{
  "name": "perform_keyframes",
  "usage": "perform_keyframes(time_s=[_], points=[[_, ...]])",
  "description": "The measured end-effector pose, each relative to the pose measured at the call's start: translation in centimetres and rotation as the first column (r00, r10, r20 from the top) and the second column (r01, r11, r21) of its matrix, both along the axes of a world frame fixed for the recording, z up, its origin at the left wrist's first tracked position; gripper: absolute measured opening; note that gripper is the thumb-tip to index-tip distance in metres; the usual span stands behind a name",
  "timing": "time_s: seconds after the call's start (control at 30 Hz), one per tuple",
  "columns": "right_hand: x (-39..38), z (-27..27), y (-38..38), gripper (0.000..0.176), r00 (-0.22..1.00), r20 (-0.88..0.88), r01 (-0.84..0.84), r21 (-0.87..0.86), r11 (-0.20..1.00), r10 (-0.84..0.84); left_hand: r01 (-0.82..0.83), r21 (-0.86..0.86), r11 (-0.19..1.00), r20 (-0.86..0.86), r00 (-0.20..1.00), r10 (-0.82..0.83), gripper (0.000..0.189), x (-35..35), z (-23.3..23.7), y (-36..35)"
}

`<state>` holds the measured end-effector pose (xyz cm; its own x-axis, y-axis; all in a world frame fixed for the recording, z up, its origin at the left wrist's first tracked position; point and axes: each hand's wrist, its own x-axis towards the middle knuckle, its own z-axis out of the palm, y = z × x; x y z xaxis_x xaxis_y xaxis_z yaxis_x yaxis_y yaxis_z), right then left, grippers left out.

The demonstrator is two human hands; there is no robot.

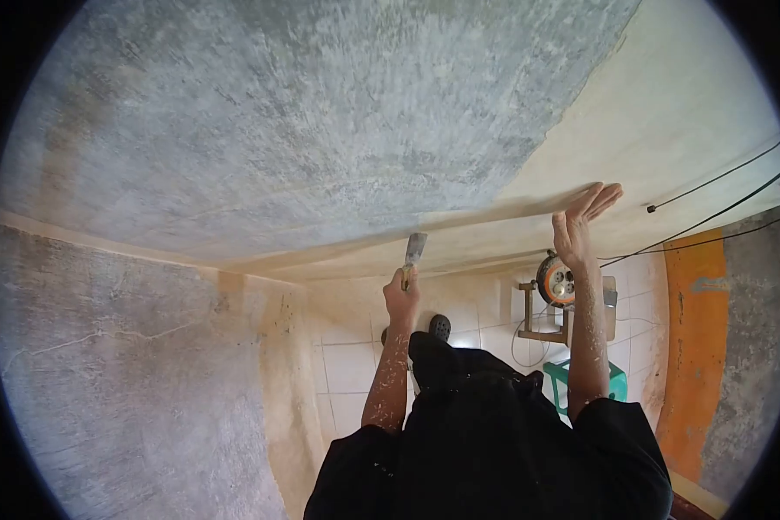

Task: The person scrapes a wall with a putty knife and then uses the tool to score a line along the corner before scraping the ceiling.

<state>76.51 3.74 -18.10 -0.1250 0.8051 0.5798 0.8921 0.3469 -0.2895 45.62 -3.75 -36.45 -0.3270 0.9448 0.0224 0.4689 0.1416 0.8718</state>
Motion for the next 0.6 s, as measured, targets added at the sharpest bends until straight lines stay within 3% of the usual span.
perform_keyframes(time_s=[0.17, 0.27, 0.3, 0.4, 0.53, 0.6], points=[[-0.3, -0.8, 0.4, 0.085, 0.999, -0.015, 0.037, 0.035, 0.999, -0.037, -0.032, 0.114, 0.993, 0.09, 0.996, 0.022, 0.027, -0.3, -0.4, 0.5], [-0.3, -0.7, 0.6, 0.084, 0.999, -0.037, 0.036, 0.035, 0.999, -0.035, 0.128, 0.317, 0.94, 0.019, 0.99, -0.142, 0.025, 3.2, 7.6, 3.1], [-0.2, -0.5, 0.6, 0.084, 0.999, -0.028, 0.021, 0.025, 0.999, -0.02, 0.106, 0.34, 0.935, 0.021, 0.992, -0.121, 0.024, 3.3, 8.2, 3.3], [0.7, -0.6, 0.4, 0.083, 1.0, 0.008, -0.015, 0.001, 1.0, 0.015, -0.025, 0.104, 0.994, 0.071, 0.997, 0.017, 0.028, 0.8, 0.2, 0.4], [0.6, -1.0, 0.6, 0.081, 0.999, 0.028, 0.022, 0.053, 0.998, -0.024, -0.039, 0.111, 0.993, 0.039, 0.999, 0.035, 0.036, 1.0, 0.3, 0.2], [0.2, -1.0, 0.6, 0.081, 1.0, -0.012, 0.027, 0.045, 0.999, -0.026, -0.084, 0.123, 0.989, 0.105, 0.992, 0.071, 0.037, 0.3, 0.2, 0.3]])
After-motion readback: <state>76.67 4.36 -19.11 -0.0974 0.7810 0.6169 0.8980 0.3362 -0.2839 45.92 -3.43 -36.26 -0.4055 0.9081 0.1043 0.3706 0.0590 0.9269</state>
